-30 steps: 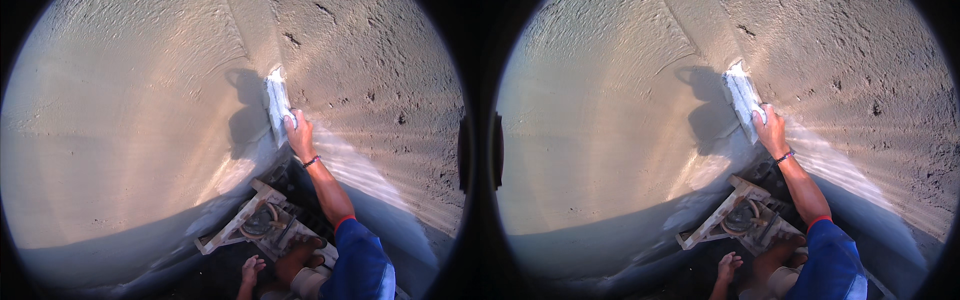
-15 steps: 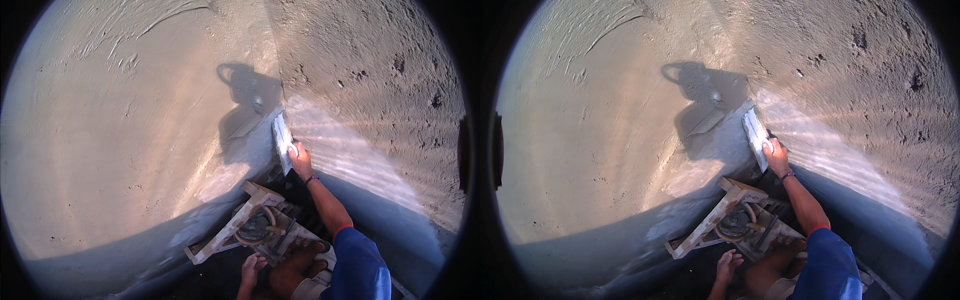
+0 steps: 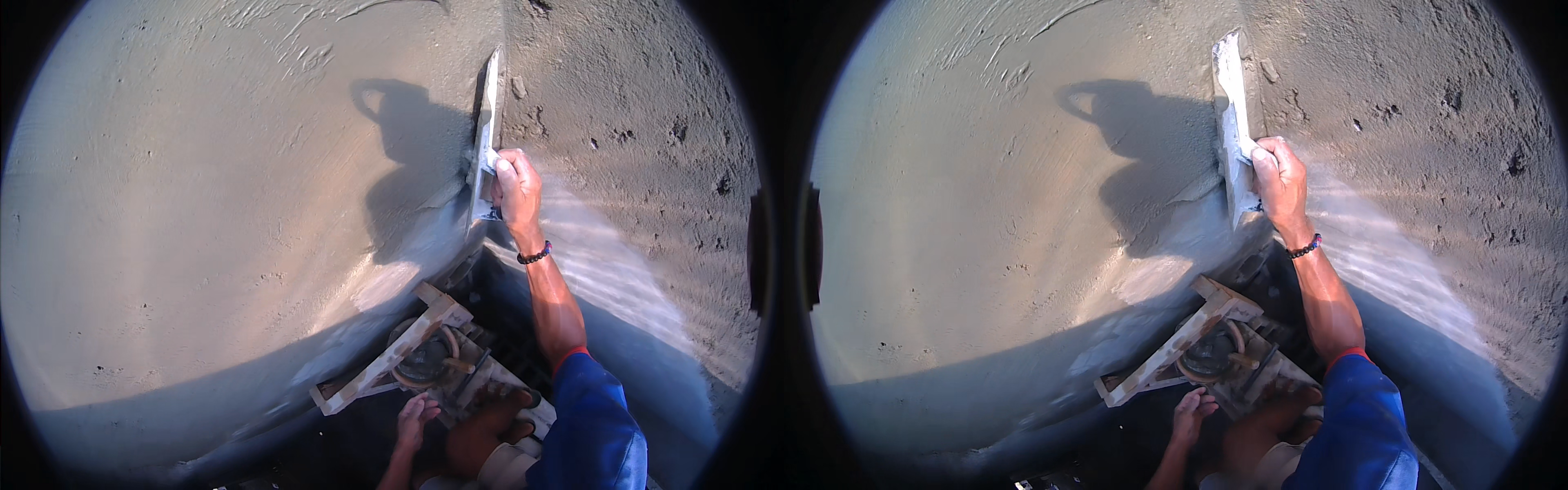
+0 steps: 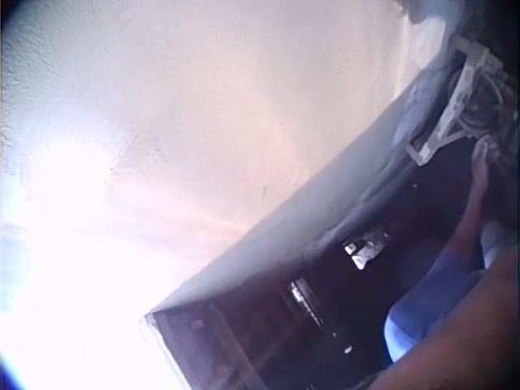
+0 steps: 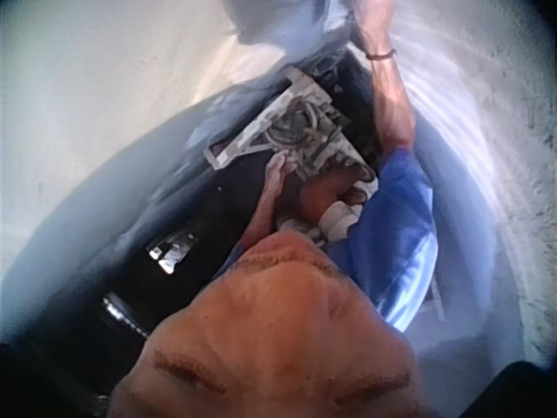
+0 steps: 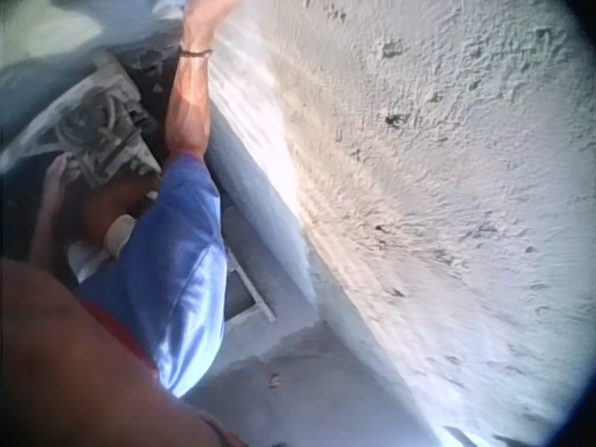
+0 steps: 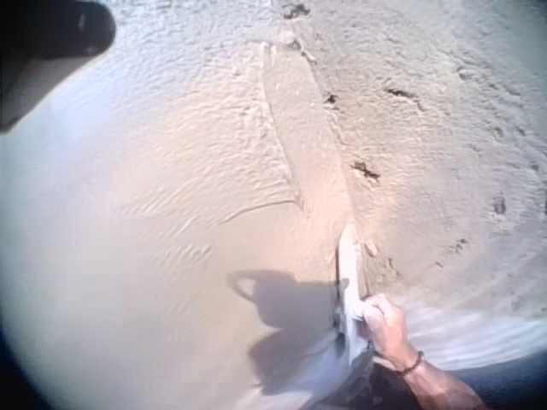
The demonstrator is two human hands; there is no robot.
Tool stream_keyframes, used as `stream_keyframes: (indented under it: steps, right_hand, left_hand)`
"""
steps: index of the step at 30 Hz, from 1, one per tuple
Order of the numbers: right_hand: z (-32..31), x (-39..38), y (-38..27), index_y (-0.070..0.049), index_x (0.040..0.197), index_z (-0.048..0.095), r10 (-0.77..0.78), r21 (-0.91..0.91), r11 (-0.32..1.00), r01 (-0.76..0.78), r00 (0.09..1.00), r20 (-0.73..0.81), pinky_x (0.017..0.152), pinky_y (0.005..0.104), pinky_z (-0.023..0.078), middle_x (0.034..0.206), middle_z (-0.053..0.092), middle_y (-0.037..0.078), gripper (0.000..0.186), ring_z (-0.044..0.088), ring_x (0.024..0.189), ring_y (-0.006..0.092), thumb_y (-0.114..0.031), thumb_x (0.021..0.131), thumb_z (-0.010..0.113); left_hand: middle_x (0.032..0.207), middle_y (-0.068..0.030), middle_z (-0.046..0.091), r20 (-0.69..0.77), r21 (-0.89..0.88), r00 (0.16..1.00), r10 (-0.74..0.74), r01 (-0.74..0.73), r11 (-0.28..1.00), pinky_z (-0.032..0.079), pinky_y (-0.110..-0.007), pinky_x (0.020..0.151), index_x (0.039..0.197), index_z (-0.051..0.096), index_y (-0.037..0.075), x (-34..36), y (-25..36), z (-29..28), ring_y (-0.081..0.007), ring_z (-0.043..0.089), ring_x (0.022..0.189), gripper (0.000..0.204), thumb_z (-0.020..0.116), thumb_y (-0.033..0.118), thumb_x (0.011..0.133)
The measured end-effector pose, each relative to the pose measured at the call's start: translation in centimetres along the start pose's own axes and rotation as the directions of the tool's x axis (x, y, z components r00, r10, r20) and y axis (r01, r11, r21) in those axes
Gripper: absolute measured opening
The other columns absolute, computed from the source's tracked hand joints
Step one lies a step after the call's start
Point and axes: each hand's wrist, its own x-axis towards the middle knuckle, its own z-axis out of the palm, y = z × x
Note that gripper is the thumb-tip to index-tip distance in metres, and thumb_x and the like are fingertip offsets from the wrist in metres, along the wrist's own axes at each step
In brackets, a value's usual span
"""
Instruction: The person applies wet plaster to a wall using a trowel and a wooden board, smoothing it across the surface and refilling from a bucket.
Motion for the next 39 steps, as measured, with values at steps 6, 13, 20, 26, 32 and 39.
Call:
stream_keyframes:
  steps: [6,13,20,26,32,39]
  right_hand:
    - [6.1,-8.3,-5.4,0.003,0.097,0.061,0.156,0.060,0.985,-0.164,0.981,0.112,0.054,0.0308,0.044,0.068,0.057,0.008,0.032,0.055,0.059,0.0134,-0.028,0.094,0.056]
    - [15.6,-18.1,-16.1,0.003,0.101,0.058,0.103,0.085,0.990,-0.111,0.990,0.092,0.058,0.0375,0.050,0.073,0.062,0.017,0.022,0.064,0.062,0.0327,-0.015,0.088,0.061]
    - [19.9,-25.1,-23.8,0.005,0.105,0.058,0.026,0.482,0.854,-0.196,0.941,0.336,0.059,0.0357,0.050,0.078,0.063,0.018,0.030,0.065,0.064,0.0289,-0.021,0.089,0.062]
    - [12.1,-26.1,-21.2,0.003,0.119,0.052,0.551,0.855,-0.036,-0.518,0.703,0.449,0.081,0.0394,0.052,0.105,0.061,0.016,0.045,0.063,0.094,0.0260,-0.035,0.095,0.051]
    - [8.5,-18.2,-10.0,-0.009,0.084,0.056,0.744,0.824,0.050,-0.565,0.571,0.347,0.046,0.0325,0.048,0.061,0.055,0.002,0.043,0.054,0.049,0.0150,-0.047,0.098,0.041]
    - [12.3,-11.1,-14.4,-0.015,0.077,0.051,0.873,0.832,-0.008,-0.555,0.402,0.277,0.035,0.0299,0.034,0.048,0.037,-0.003,0.040,0.036,0.035,0.0123,-0.050,0.095,0.045]
  left_hand:
    - [0.102,-0.0168,0.066,-0.024,-0.024,0.999,-0.041,0.040,0.999,0.054,-0.038,0.082,0.126,0.051,-0.002,-2.4,-1.2,-0.7,-0.0268,0.067,0.088,0.039,0.054,0.026,0.098]
    - [0.106,-0.0160,0.066,-0.112,-0.077,0.993,-0.036,0.027,0.997,0.054,-0.032,0.078,0.124,0.053,-0.001,-7.5,0.5,-1.4,-0.0236,0.068,0.090,0.033,0.050,0.020,0.099]
    - [0.112,-0.0113,0.063,-0.128,0.310,0.914,0.386,-0.333,0.891,0.053,-0.034,0.078,0.123,0.054,0.000,-11.7,-1.1,-5.4,-0.0218,0.065,0.097,0.029,0.049,0.016,0.099]
    - [0.102,-0.0146,0.067,-0.178,-0.113,0.984,-0.019,-0.001,0.994,0.055,-0.033,0.078,0.124,0.055,0.001,-15.1,1.8,-3.0,-0.0238,0.068,0.086,0.031,0.051,0.019,0.099]
    - [0.099,-0.0142,0.068,-0.152,-0.075,0.988,-0.039,0.028,0.997,0.055,-0.031,0.074,0.124,0.054,0.001,-17.4,4.1,-1.0,-0.0222,0.068,0.082,0.032,0.050,0.021,0.100]
    - [0.100,-0.0147,0.067,-0.108,-0.007,0.994,0.009,-0.010,1.000,0.055,-0.035,0.076,0.125,0.052,0.001,-19.1,7.7,0.4,-0.0253,0.068,0.084,0.034,0.049,0.025,0.100]
